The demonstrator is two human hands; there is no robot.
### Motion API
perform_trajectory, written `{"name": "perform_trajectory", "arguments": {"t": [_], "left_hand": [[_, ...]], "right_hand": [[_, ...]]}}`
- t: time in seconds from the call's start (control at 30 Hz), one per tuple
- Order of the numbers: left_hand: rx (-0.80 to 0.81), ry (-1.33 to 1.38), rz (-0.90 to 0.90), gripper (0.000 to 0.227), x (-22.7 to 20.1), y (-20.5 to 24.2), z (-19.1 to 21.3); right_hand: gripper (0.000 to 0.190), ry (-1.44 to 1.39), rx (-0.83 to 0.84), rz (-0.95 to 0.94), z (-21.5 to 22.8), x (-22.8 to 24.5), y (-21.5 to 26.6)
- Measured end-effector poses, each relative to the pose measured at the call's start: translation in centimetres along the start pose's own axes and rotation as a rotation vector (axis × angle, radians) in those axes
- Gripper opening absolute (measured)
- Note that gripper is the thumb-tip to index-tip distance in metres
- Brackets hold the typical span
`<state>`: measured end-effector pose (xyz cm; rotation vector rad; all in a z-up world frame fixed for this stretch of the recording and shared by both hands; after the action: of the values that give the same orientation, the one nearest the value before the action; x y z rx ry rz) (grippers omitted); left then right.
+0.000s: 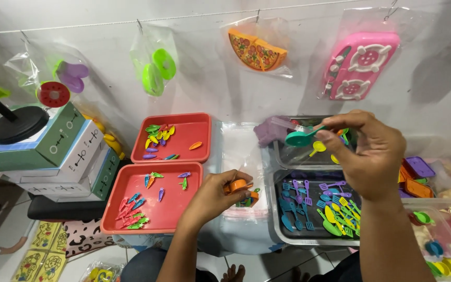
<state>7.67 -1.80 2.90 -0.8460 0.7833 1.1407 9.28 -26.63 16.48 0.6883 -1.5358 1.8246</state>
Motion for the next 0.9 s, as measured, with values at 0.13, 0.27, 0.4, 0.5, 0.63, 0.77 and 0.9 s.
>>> {"name": "perform_trajectory", "arguments": {"t": [0.13,0.27,0.4,0.5,0.63,0.77,0.9], "left_hand": [[-0.010,0.029,0.003,0.024,-0.2,0.1,0.1],[-0.008,0.050,-0.004,0.024,-0.6,0.2,0.2],[0.013,0.069,0.014,0.027,-0.2,0.2,0.0],[-0.015,0.112,-0.015,0.025,0.0,0.1,0.0],[0.018,0.194,0.032,0.027,0.2,0.2,-0.2],[0.025,0.215,0.051,0.032,0.4,0.1,-0.4],[0.033,0.341,0.043,0.035,0.7,0.2,-0.6]], "right_hand": [[0.026,-0.022,0.024,-0.009,0.3,-0.5,0.0],[0.023,0.029,0.057,-0.061,-0.3,-0.6,-0.2],[0.023,0.135,0.123,-0.082,-1.6,-0.1,-0.1],[0.022,0.291,0.140,-0.035,-2.6,1.1,-0.3],[0.021,0.351,0.147,-0.010,-2.8,1.0,-0.2],[0.027,0.352,0.180,0.012,-3.3,1.5,-0.3],[0.034,0.125,0.090,0.095,-2.9,1.4,-0.2]]}}
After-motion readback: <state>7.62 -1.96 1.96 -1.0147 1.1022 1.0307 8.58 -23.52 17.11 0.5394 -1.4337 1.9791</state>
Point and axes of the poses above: each hand's wrist, its own y-axis away from the middle knuckle, its own z-axis out of the back of the hand, x = y × z, the point moved 8 cm from there along -y, towards the middle knuckle, and after that the axes turned 6 degrees about -z, right-handed, at the moved point
